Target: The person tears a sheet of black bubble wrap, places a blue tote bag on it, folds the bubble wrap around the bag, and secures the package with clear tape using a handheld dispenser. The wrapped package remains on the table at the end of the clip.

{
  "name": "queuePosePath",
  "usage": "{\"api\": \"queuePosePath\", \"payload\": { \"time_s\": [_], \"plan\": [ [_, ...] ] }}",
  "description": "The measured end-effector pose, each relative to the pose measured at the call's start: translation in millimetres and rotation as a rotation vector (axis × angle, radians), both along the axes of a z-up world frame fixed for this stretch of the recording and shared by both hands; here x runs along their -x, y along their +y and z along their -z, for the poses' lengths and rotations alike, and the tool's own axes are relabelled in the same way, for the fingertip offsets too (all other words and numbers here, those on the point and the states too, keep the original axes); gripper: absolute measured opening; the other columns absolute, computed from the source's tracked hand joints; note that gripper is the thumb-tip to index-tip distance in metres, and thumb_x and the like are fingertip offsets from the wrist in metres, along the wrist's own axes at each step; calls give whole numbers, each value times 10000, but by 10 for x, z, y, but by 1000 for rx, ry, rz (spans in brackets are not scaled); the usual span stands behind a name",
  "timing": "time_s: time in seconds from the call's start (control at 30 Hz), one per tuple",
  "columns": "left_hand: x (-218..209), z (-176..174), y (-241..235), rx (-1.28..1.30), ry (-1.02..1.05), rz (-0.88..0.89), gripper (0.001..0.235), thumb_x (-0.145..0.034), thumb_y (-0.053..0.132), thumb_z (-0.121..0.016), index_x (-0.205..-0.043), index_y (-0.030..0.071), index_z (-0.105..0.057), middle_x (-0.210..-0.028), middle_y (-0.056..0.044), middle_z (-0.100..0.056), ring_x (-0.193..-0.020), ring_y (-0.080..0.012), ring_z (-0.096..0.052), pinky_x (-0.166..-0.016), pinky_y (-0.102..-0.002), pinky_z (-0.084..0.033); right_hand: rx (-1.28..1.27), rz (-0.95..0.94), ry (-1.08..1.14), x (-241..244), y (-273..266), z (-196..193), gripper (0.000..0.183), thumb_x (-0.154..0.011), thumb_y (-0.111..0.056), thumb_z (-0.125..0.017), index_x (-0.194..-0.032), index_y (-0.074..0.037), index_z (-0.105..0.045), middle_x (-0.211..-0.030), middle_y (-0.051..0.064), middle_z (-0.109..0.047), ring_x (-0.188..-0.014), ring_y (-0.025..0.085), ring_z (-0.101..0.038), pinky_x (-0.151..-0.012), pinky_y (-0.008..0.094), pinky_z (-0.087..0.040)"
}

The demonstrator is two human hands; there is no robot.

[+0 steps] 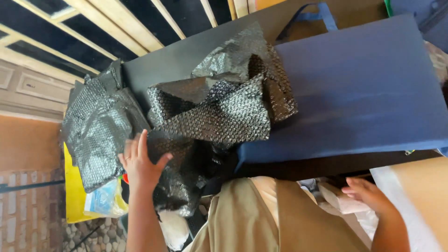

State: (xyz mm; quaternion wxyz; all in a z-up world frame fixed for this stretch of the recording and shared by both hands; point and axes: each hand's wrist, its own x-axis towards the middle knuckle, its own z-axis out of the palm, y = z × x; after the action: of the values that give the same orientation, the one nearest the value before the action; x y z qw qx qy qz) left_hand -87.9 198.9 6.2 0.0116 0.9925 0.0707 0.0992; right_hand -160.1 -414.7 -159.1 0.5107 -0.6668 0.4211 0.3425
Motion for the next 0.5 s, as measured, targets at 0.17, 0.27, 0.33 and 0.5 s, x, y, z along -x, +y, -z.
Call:
{"api": "queuePosePath", "payload": {
  "time_s": [0.17,0.27,0.33,0.5],
  "plan": [
    [74,729,329,737,171,-161,512,-941,413,-670,-1326,75,-674,-1295,-80,-721,-1212,-180,-652,-1052,-319,-472,-406,401,-378,-534,417,391,982,-935,-557,-507,-1599,4,-51,-1651,305,-135,-1432,506,-401,-1157,641,-380],
    [-31,1110,180,924,31,80,626,-818,301,-868,-1394,169,-660,-1314,-152,-676,-1246,-376,-619,-1080,-506,-462,-206,1021,-531,-1015,931,644,1375,-843,-422,-1106,-1503,-133,66,-1582,347,-25,-1440,626,-310,-967,930,-187],
    [-15,1243,-7,1016,109,85,883,-745,322,-897,-1516,196,-485,-1449,-193,-553,-1354,-423,-497,-1142,-551,-371,-64,1057,-564,-1065,1238,456,1285,-840,-393,-1105,-1493,-133,-29,-1562,281,-178,-1437,503,-395,-1058,804,-268],
    [-150,1695,-697,1145,413,85,1287,-625,290,-953,-1658,343,-187,-1635,-181,-371,-1476,-446,-351,-1244,-545,-283,200,1071,-756,-1208,1273,505,999,-883,-261,-1034,-1462,-182,-223,-1494,104,-408,-1421,272,-476,-1223,543,-330]
  ]
}}
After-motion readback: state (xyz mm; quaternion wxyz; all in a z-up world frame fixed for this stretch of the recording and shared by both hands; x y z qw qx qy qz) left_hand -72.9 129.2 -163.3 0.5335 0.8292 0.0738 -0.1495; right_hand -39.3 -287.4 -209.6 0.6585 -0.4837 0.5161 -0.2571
